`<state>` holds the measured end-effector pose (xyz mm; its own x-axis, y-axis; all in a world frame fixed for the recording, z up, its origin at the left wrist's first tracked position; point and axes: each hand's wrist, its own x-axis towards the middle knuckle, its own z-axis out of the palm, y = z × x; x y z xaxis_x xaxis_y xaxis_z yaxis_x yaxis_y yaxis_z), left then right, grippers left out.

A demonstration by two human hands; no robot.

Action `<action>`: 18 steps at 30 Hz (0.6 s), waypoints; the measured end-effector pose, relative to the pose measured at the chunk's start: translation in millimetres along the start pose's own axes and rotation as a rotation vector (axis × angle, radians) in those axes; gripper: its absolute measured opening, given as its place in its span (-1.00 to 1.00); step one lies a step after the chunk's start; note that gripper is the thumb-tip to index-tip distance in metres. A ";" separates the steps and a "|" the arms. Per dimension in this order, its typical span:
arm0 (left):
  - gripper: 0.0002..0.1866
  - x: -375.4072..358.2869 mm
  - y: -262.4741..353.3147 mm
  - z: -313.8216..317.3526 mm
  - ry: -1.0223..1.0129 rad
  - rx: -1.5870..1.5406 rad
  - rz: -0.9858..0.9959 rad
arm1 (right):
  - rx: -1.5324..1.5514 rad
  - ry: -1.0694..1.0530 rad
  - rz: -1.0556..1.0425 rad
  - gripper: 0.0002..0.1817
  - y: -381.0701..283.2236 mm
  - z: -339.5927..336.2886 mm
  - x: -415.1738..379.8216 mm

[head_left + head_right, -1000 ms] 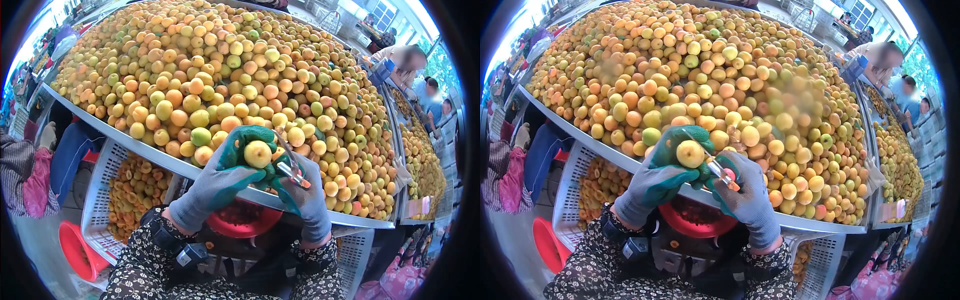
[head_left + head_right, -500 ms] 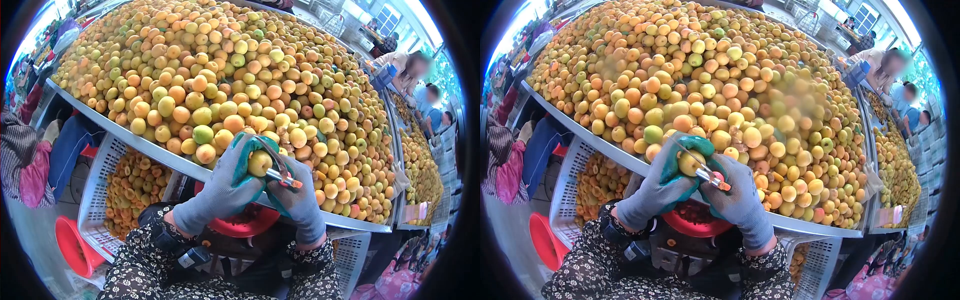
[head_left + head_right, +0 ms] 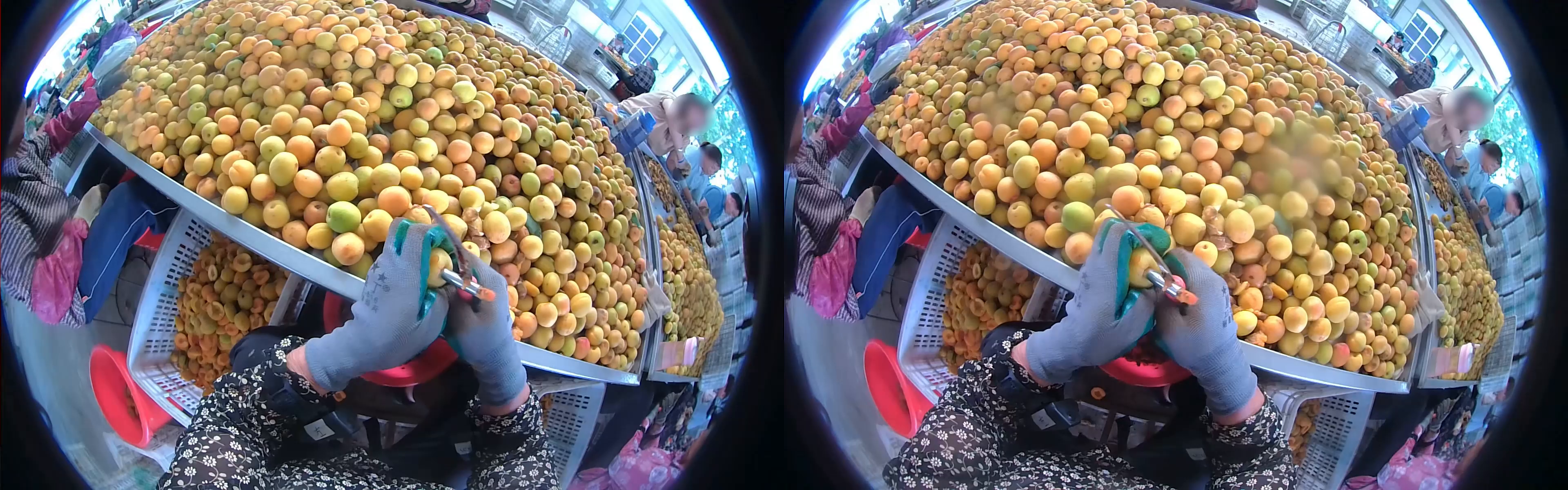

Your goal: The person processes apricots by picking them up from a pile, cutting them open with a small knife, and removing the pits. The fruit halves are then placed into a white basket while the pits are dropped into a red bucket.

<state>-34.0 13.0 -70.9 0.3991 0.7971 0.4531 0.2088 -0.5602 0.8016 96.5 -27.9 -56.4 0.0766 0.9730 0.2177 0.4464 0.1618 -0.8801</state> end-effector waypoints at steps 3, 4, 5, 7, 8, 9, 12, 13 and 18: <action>-0.48 1.7 -0.9 0.0 0.051 0.037 -0.078 | -0.506 0.090 -0.013 -0.71 -2.7 5.7 5.8; -0.49 4.5 -0.3 -1.5 0.058 0.023 -0.153 | -0.505 0.094 -0.016 -0.71 -6.0 8.8 8.5; -0.49 6.2 -3.4 -3.4 0.059 0.026 -0.146 | -0.588 0.145 -0.016 -0.73 -10.1 13.1 11.9; -0.50 9.0 -11.9 -8.5 0.151 -0.066 -0.173 | -0.667 0.199 -0.024 -0.75 -13.0 16.3 16.9; -0.52 10.7 -10.0 -9.9 0.213 -0.206 -0.190 | -0.733 0.252 -0.068 -0.74 -10.9 17.9 18.7; -0.52 7.0 -3.9 -15.3 0.211 -0.200 -0.196 | -0.799 0.299 -0.103 -0.72 -9.0 19.6 17.3; -0.59 11.6 6.4 -36.7 0.142 -0.845 -0.417 | -0.779 0.345 -0.013 -0.81 15.4 -5.9 26.0; -0.59 14.1 0.0 -38.2 0.150 -0.843 -0.408 | -0.659 0.349 -0.060 -0.83 12.6 -13.5 25.5; -0.63 24.9 -13.1 -35.5 0.100 -0.387 -0.075 | -0.352 -0.033 -0.080 -0.83 -1.9 -17.3 18.4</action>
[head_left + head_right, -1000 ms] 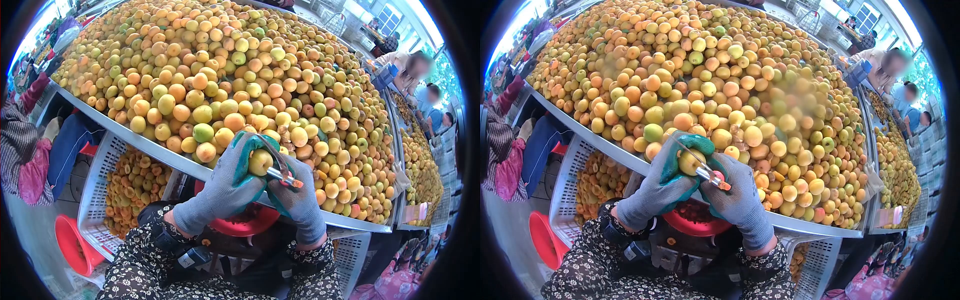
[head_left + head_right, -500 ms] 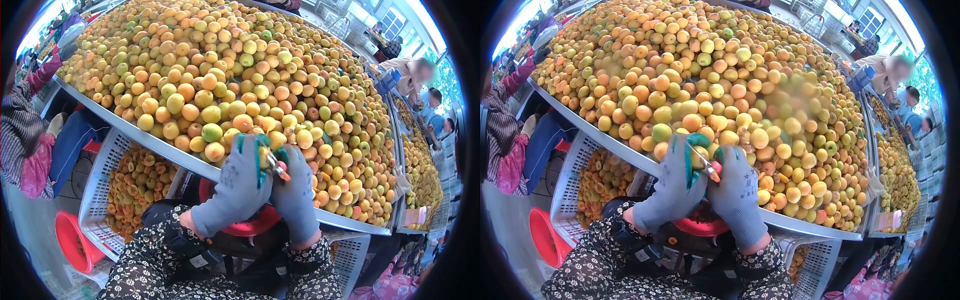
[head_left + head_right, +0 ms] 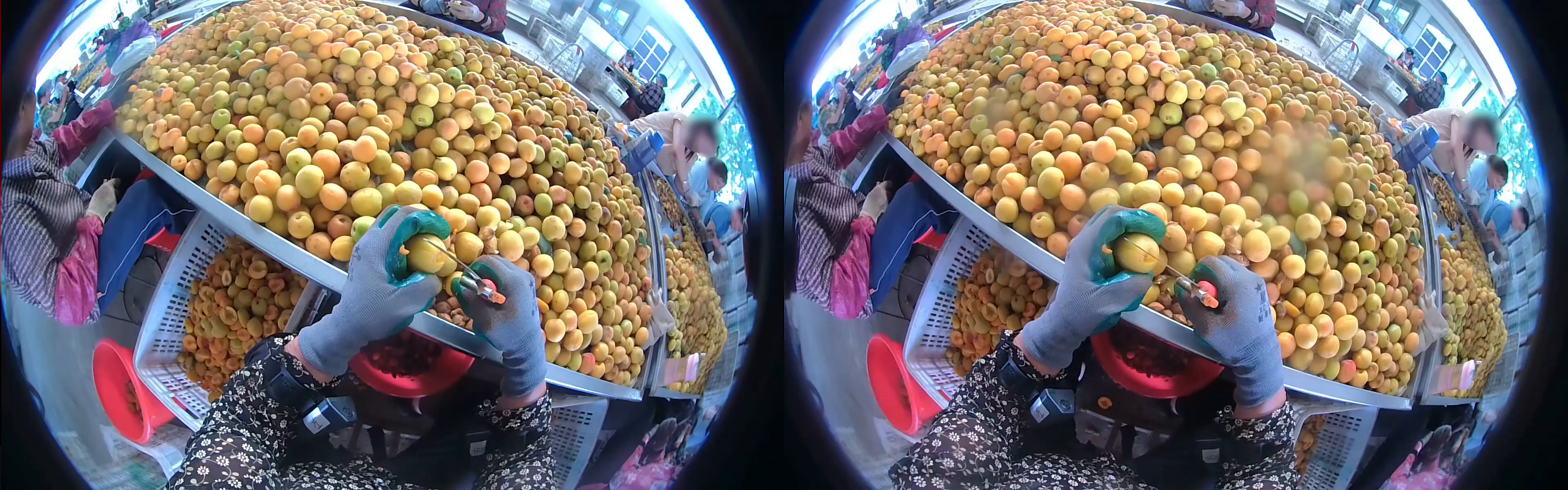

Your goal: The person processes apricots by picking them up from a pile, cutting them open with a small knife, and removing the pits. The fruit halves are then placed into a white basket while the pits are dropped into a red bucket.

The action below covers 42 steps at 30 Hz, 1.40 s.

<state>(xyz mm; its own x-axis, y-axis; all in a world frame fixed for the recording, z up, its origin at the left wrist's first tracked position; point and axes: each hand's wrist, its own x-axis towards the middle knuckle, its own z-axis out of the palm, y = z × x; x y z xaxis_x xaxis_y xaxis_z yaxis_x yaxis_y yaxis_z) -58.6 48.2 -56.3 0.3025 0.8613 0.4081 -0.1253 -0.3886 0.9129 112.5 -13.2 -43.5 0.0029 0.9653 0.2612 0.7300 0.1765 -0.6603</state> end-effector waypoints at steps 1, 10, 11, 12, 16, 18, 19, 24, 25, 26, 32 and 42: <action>-0.63 0.4 -0.1 0.5 -0.006 0.000 -0.002 | 0.001 0.000 0.002 -0.83 -0.1 -0.8 -0.2; -0.64 -0.2 -6.4 5.2 0.009 0.024 -0.005 | -0.042 -0.051 0.053 -0.82 6.0 -0.6 -5.6; -0.64 -1.0 -5.3 5.7 0.007 0.024 -0.006 | -0.093 -0.058 0.057 -0.82 5.6 0.2 -6.1; -0.65 -2.5 -2.9 6.1 0.012 -0.030 -0.049 | -0.143 -0.064 0.062 -0.82 5.0 1.3 -6.8; -0.62 -0.9 4.9 -0.7 -0.038 0.085 0.027 | -0.255 -0.060 0.056 -0.80 6.8 11.3 -5.3; -0.57 1.4 4.6 -4.0 -0.034 0.214 0.067 | -0.319 -0.037 0.092 -0.80 2.2 11.5 -3.6; -0.52 2.0 4.3 -5.9 -0.039 0.346 0.101 | -0.317 -0.038 0.085 -0.80 1.2 12.0 -3.9; -0.40 -3.5 0.0 -10.1 -0.053 0.563 0.166 | -0.445 0.302 -0.204 -0.78 21.4 19.1 -15.3; -0.42 -4.2 -5.2 -9.3 -0.032 0.529 0.161 | -0.409 0.223 -0.100 -0.84 7.1 15.4 -10.7; -0.44 -3.6 -16.0 -6.3 -0.001 0.359 0.168 | -0.335 0.106 -0.007 -0.86 6.0 12.2 -6.4; -0.69 -4.9 -3.2 -3.3 -0.298 -1.113 -0.423 | -0.002 0.140 -0.125 -0.85 -2.6 28.2 -0.8; -0.59 -2.2 1.6 -3.5 -0.176 -0.968 -0.270 | 0.116 0.138 0.132 -0.83 25.1 38.5 3.6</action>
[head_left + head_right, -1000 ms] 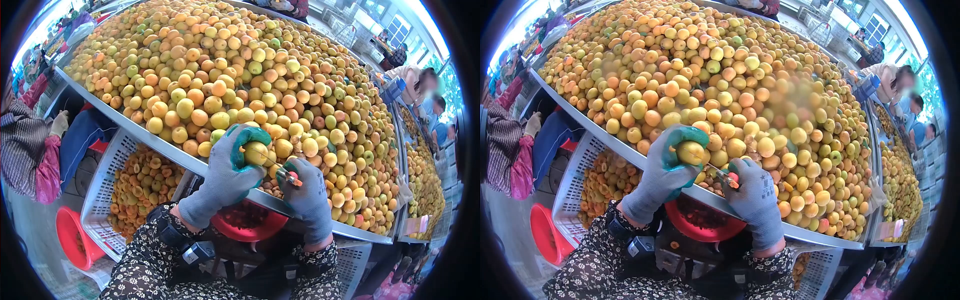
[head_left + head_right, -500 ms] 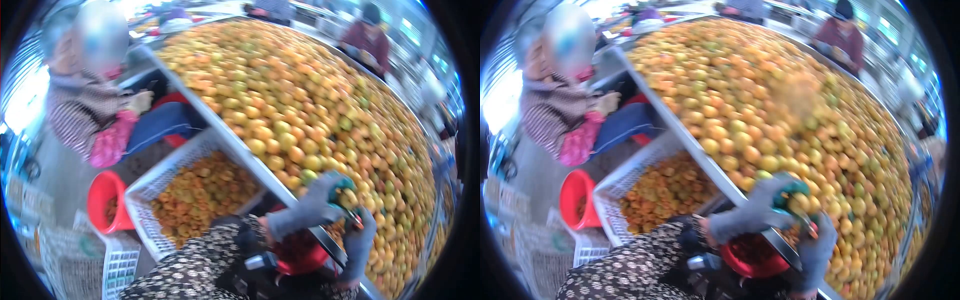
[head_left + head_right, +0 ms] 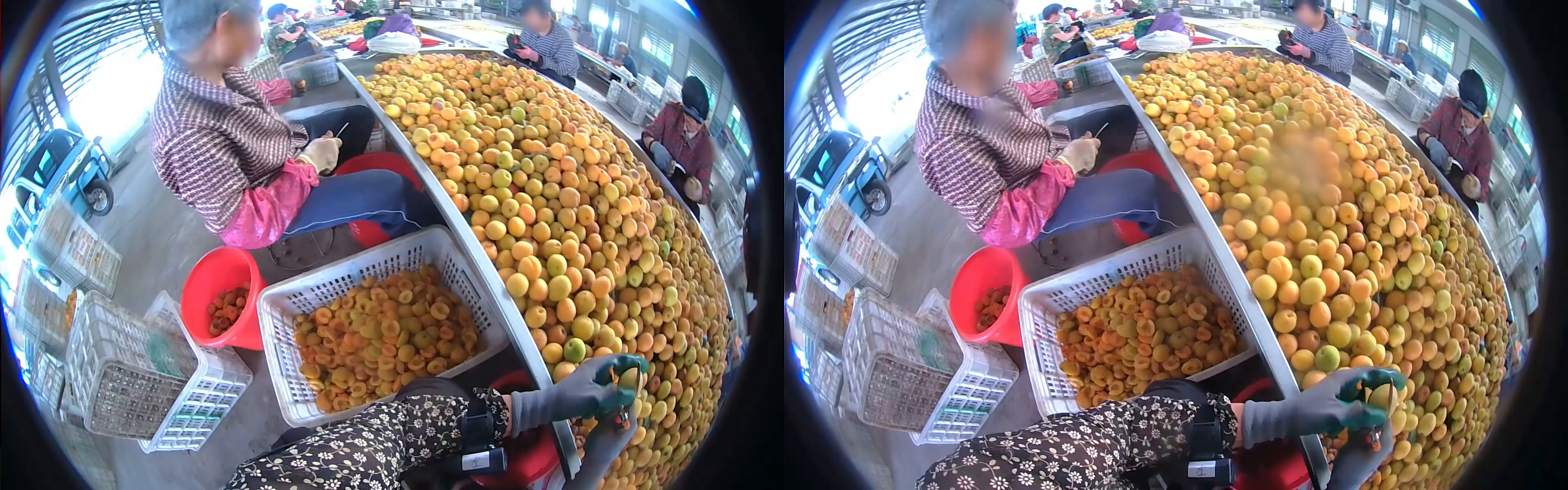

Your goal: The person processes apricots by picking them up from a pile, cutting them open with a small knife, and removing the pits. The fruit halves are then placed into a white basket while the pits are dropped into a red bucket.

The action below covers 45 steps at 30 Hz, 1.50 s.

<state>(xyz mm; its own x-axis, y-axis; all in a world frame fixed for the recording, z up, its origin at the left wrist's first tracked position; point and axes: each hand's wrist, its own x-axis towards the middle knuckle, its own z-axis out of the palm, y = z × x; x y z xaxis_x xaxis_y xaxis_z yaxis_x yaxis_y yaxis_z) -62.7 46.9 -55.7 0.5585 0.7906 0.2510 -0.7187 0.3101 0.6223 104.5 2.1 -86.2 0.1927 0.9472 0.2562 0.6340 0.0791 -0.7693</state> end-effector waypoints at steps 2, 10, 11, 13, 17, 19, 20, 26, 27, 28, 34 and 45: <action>-0.56 -3.6 3.4 6.8 0.097 0.186 0.180 | -0.018 0.012 0.022 -0.81 21.1 -2.3 1.3; -0.62 11.3 -23.1 -6.3 0.169 0.033 0.073 | -0.270 0.192 -0.066 -0.68 42.3 12.2 1.7; -0.62 10.8 -23.0 -4.7 0.169 0.036 0.076 | -0.360 0.234 -0.039 -0.66 40.3 12.4 3.3; -0.62 9.4 -23.0 1.7 0.344 0.565 0.567 | -0.310 0.142 -0.041 -0.64 55.2 7.3 9.9; -0.63 20.6 -33.3 -5.3 0.309 0.269 0.202 | -0.255 0.043 -0.096 -0.69 36.2 17.0 11.6; -0.63 24.5 -45.1 -15.3 0.266 0.073 0.166 | -0.256 0.047 -0.163 -0.70 4.3 22.3 12.3; -0.70 24.4 -44.2 -18.1 0.299 0.006 0.157 | -0.254 0.049 -0.198 -0.68 -3.8 23.8 13.1; -0.71 22.0 -62.4 -36.4 0.398 -0.065 0.137 | -0.306 0.117 -0.244 -0.71 -13.3 32.9 21.1; -0.71 24.5 -65.0 -32.2 0.399 -0.066 0.139 | -0.321 0.131 -0.249 -0.71 -15.6 32.4 21.1; -0.66 28.6 -67.7 -25.7 0.495 -0.121 0.194 | -0.337 0.146 -0.258 -0.71 -16.8 31.3 21.7; -0.60 39.1 -53.5 -58.6 0.463 0.153 0.318 | -0.422 0.230 -0.298 -0.74 -26.1 30.7 20.7; -0.65 7.6 -23.6 8.6 0.260 1.132 0.164 | -0.570 0.411 -0.351 -0.78 -39.8 12.5 5.5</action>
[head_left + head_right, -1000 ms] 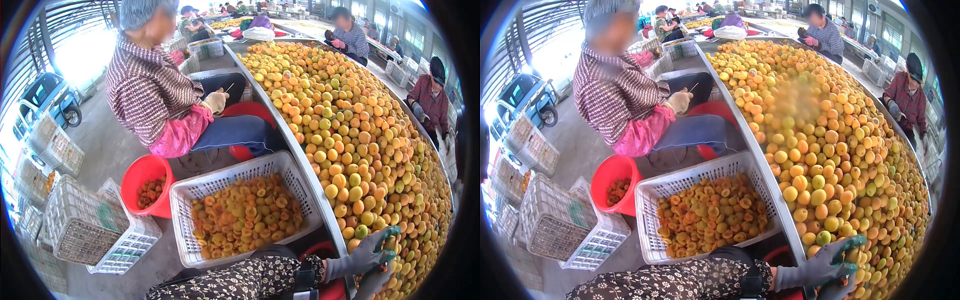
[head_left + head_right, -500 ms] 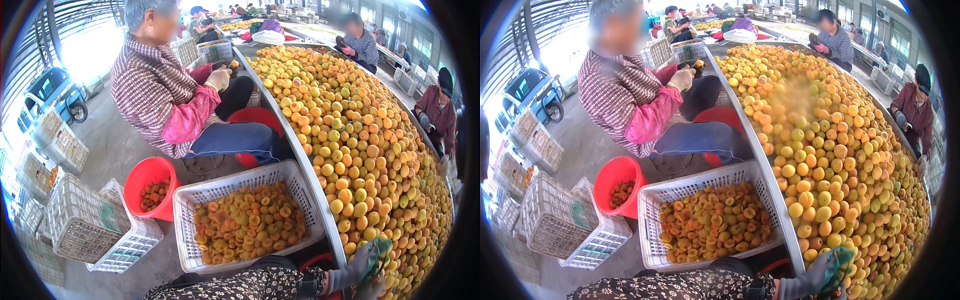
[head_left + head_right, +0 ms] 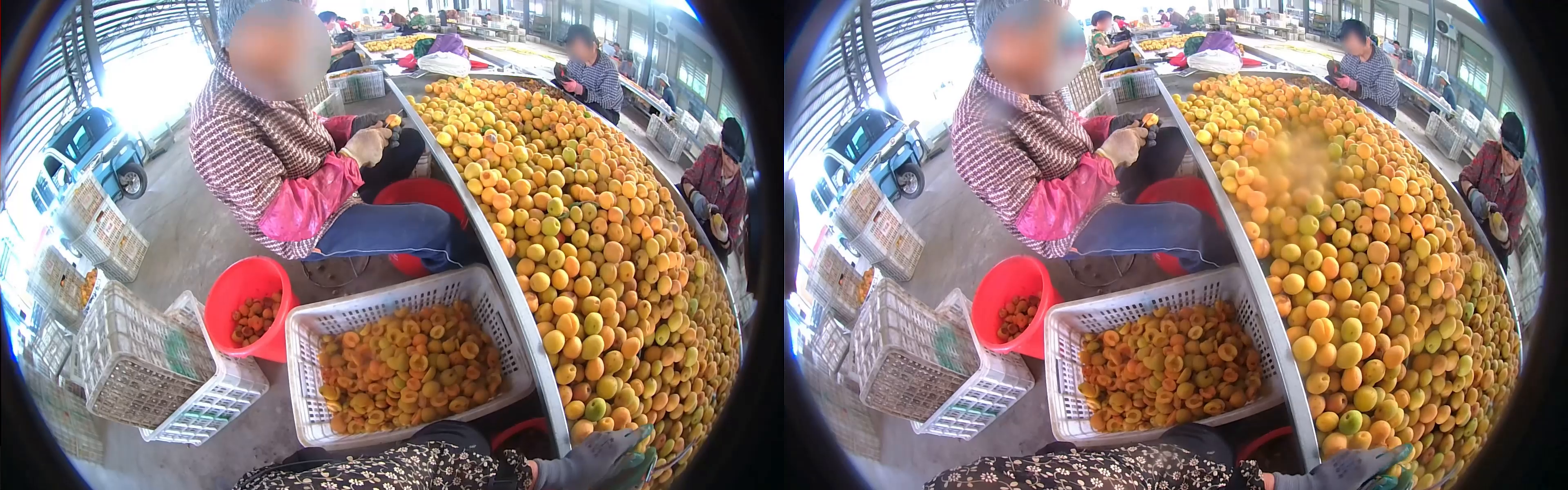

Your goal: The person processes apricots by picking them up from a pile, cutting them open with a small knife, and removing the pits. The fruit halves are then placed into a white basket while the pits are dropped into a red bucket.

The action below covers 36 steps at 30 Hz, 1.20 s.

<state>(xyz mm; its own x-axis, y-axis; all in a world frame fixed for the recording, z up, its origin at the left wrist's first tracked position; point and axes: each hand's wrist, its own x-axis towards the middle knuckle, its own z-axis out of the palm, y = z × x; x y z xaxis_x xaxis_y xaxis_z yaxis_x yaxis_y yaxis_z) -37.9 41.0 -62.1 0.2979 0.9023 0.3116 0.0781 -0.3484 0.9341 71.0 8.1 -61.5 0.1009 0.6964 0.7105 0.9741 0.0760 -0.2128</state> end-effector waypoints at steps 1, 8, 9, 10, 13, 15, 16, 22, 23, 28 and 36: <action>-0.68 -1.7 -7.8 12.4 0.210 -0.042 0.074 | 0.006 0.004 0.005 -0.78 3.4 7.8 -0.6; -0.83 3.1 -18.2 10.8 -0.125 -0.825 -0.110 | 0.022 0.032 -0.014 -0.79 5.6 20.0 -4.1; -0.81 0.0 -12.9 7.2 0.003 -0.531 -0.059 | 0.019 0.037 -0.020 -0.79 7.6 20.6 -3.4; -0.78 -2.4 -8.9 5.3 0.128 -0.235 -0.011 | 0.016 0.040 -0.025 -0.78 10.4 22.1 -3.7; -0.61 8.2 -49.5 41.5 0.012 -1.179 0.177 | 0.012 0.044 -0.033 -0.78 17.8 27.6 -8.2; -0.57 17.8 -68.3 67.5 0.034 -1.283 0.307 | 0.013 0.045 -0.043 -0.78 22.0 33.2 -10.9; -0.53 22.8 -77.0 81.2 0.058 -1.384 0.442 | 0.013 0.044 -0.049 -0.77 24.0 34.6 -11.8; -0.71 -3.5 -9.2 5.7 -0.014 -0.055 -0.071 | 0.003 0.034 -0.071 -0.75 37.7 36.3 -20.5; -0.71 -2.6 -1.6 -5.3 -0.016 -0.057 -0.074 | 0.002 0.033 -0.074 -0.75 40.4 36.5 -22.3; -0.72 -1.9 -22.5 8.7 -0.029 -0.066 -0.205 | 0.001 0.034 -0.087 -0.72 56.8 40.5 -32.8; -0.75 2.1 -13.6 -3.2 -0.183 -0.118 -0.324 | 0.379 0.240 0.293 -0.75 42.8 44.9 -31.5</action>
<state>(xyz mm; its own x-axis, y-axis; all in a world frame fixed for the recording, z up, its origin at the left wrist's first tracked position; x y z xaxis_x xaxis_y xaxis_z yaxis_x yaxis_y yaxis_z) -41.4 48.5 -73.6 0.4414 0.8968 -0.0292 0.0889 -0.0113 0.9960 100.5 21.5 -123.1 0.4440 0.5479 0.7090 0.7615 0.1863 -0.6208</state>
